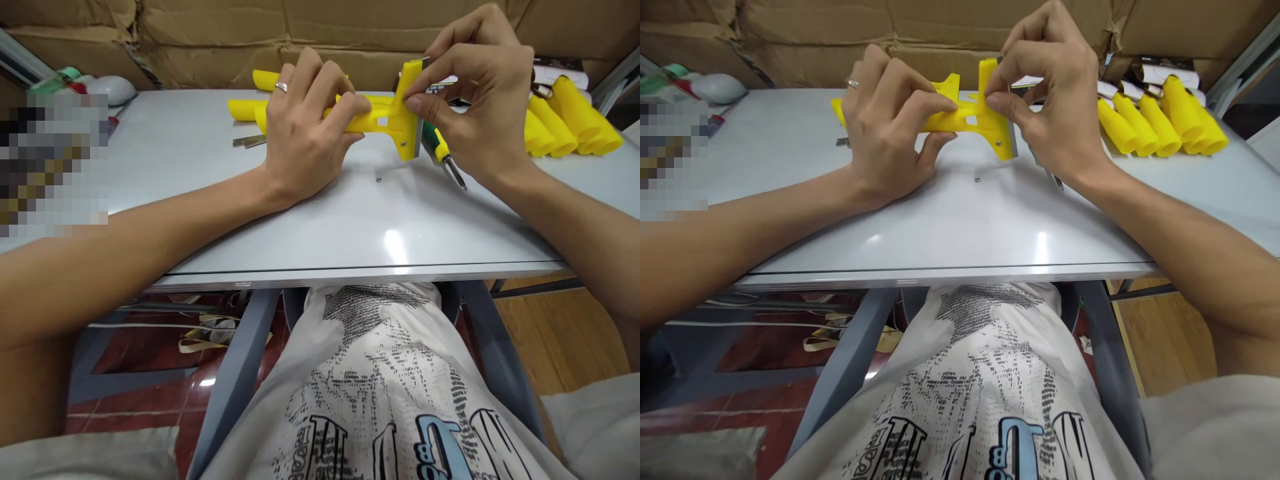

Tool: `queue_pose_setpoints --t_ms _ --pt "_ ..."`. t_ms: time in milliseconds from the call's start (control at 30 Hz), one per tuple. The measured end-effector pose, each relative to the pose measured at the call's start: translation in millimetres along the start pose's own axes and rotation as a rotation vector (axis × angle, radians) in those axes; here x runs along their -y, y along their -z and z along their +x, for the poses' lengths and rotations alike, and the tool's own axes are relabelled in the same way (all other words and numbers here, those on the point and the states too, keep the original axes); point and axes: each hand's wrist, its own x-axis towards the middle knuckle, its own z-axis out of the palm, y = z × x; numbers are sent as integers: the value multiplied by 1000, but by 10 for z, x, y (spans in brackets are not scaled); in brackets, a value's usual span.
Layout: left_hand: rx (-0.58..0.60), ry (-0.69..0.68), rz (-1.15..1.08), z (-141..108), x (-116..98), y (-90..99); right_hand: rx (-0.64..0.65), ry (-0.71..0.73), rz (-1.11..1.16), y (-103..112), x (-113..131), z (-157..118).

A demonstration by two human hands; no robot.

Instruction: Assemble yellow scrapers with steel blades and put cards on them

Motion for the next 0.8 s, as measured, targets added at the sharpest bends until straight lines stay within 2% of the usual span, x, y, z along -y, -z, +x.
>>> queue_pose_setpoints --t_ms 200,333,467,667,800 --pt "82 142 -62 54 -156 180 -16 10 18 -56 3 -37" --pt "75 92 -39 63 -187 255 -27 -61 151 -113 -17 -54" --pt "55 75 -56 24 -155 263 4 -72 243 -115 -61 -35" --pt "36 65 -144 9 -115 207 122 -120 290 -72 -99 16" --pt "40 69 -144 38 -102 207 151 -140 293 -66 -91 14"
